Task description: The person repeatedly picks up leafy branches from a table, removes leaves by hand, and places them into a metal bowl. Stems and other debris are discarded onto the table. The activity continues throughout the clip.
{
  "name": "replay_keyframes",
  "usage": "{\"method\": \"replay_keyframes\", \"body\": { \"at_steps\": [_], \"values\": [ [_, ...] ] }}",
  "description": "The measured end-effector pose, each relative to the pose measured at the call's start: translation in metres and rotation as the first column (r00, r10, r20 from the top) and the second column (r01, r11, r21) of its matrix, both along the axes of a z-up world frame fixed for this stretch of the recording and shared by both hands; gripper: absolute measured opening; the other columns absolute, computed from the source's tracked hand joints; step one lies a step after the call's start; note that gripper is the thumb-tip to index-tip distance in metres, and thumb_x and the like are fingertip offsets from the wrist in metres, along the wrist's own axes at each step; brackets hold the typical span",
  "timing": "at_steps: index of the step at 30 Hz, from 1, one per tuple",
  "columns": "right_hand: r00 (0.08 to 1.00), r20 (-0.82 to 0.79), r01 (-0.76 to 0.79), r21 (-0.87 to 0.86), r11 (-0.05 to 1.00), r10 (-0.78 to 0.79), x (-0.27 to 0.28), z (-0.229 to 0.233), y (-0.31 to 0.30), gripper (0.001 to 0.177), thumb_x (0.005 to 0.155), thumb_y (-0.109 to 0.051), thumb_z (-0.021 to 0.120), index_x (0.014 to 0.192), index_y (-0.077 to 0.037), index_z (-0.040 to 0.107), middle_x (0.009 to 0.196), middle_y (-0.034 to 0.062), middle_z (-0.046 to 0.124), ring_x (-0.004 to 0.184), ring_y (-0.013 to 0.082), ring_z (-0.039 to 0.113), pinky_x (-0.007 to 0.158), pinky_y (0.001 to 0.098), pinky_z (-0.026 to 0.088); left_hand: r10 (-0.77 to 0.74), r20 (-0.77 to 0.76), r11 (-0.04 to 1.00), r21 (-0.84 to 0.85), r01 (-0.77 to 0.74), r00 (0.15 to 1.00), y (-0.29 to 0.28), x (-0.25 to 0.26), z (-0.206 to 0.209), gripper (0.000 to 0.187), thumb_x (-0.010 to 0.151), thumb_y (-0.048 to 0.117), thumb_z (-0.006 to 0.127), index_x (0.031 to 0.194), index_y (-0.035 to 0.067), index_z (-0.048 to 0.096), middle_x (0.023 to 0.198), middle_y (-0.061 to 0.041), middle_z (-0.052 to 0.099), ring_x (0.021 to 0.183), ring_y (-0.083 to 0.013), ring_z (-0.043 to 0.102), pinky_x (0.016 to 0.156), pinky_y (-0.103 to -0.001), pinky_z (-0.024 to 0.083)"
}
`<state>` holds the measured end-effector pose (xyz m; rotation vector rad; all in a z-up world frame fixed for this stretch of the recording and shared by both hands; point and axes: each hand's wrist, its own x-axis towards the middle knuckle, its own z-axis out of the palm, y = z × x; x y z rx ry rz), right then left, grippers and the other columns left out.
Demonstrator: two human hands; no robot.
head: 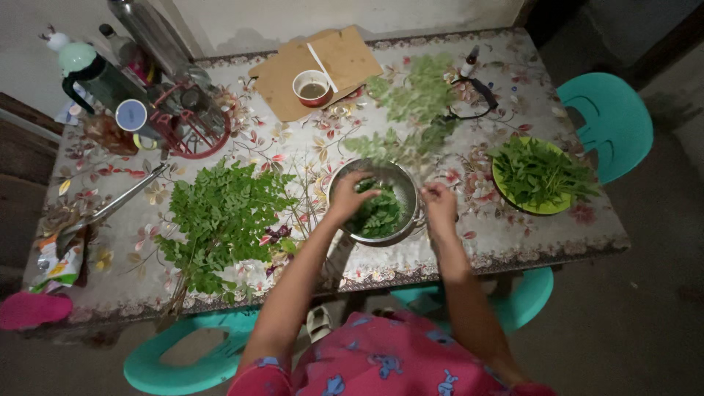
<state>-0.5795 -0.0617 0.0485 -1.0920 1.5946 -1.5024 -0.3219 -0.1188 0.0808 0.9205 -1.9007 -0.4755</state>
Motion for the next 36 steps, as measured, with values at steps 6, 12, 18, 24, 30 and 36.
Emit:
{"method": "replay_keyframes", "body": {
  "at_steps": [6,12,18,24,30,36],
  "values": [
    [0.96,0.227,-0.178,0.047,0.983,0.163,0.039,0.005,0.025,0.018,0.095,-0.002,0.064,0.112,0.002,0.068,0.095,0.0063,0.068,0.077,0.0124,0.057,0.068,0.0275,0.042,0.129,-0.291,0.75,0.654,0.099,0.948,0.0,-0.024,0.015,0.035,0.093,0.03,0.084,0.1,-0.003,0.073,0.09,-0.014,0.069,0.081,-0.019,0.059,0.074,-0.036,0.05],
    [0.927,0.212,-0.329,0.056,0.943,0.311,0.051,0.029,0.013,0.015,0.098,-0.008,0.061,0.11,-0.004,0.069,0.097,0.0026,0.074,0.086,0.0079,0.068,0.08,0.0208,0.054,-0.037,-0.367,0.836,0.499,0.23,0.929,0.011,-0.031,0.023,0.02,0.087,0.02,0.075,0.099,0.003,0.075,0.095,-0.007,0.078,0.083,-0.0143,0.071,0.077,-0.03,0.056],
    [0.971,0.093,-0.219,-0.034,0.975,0.221,0.055,0.026,0.0,0.007,0.096,-0.006,0.069,0.1,0.0,0.068,0.086,0.0024,0.068,0.078,0.0094,0.062,0.07,0.0253,0.049,0.096,-0.482,0.653,0.691,0.31,0.871,0.026,-0.027,0.025,0.026,0.087,0.023,0.08,0.102,0.002,0.076,0.092,-0.007,0.077,0.078,-0.0161,0.069,0.071,-0.033,0.055],
    [0.995,-0.097,-0.015,-0.076,0.997,0.008,0.03,0.026,-0.001,0.008,0.09,-0.008,0.075,0.096,-0.003,0.072,0.086,0.0017,0.072,0.078,0.0106,0.063,0.073,0.0241,0.051,0.34,-0.42,0.666,0.739,0.1,0.841,0.02,-0.004,0.017,0.037,0.082,0.021,0.087,0.108,0.005,0.066,0.098,-0.006,0.074,0.087,-0.0153,0.07,0.081,-0.03,0.057],
    [0.96,0.098,0.257,0.067,0.964,-0.263,-0.007,0.063,0.015,0.003,0.097,-0.009,0.07,0.097,-0.006,0.07,0.087,0.0021,0.067,0.074,0.0102,0.057,0.065,0.0254,0.045,0.256,-0.388,0.795,0.606,0.036,0.886,0.006,0.042,0.007,0.02,0.091,0.02,0.078,0.105,0.006,0.074,0.098,-0.01,0.076,0.088,-0.0207,0.069,0.082,-0.034,0.055],
    [0.975,0.178,0.146,-0.089,0.985,-0.129,0.015,0.075,0.008,0.006,0.101,-0.013,0.064,0.102,-0.007,0.066,0.085,0.0011,0.066,0.067,0.0065,0.055,0.057,0.0207,0.043,0.128,-0.158,0.941,0.332,-0.069,0.979,0.003,0.005,-0.021,0.037,0.086,0.025,0.081,0.112,0.001,0.071,0.104,-0.016,0.075,0.1,-0.0298,0.072,0.091,-0.039,0.055]
  ]
}}
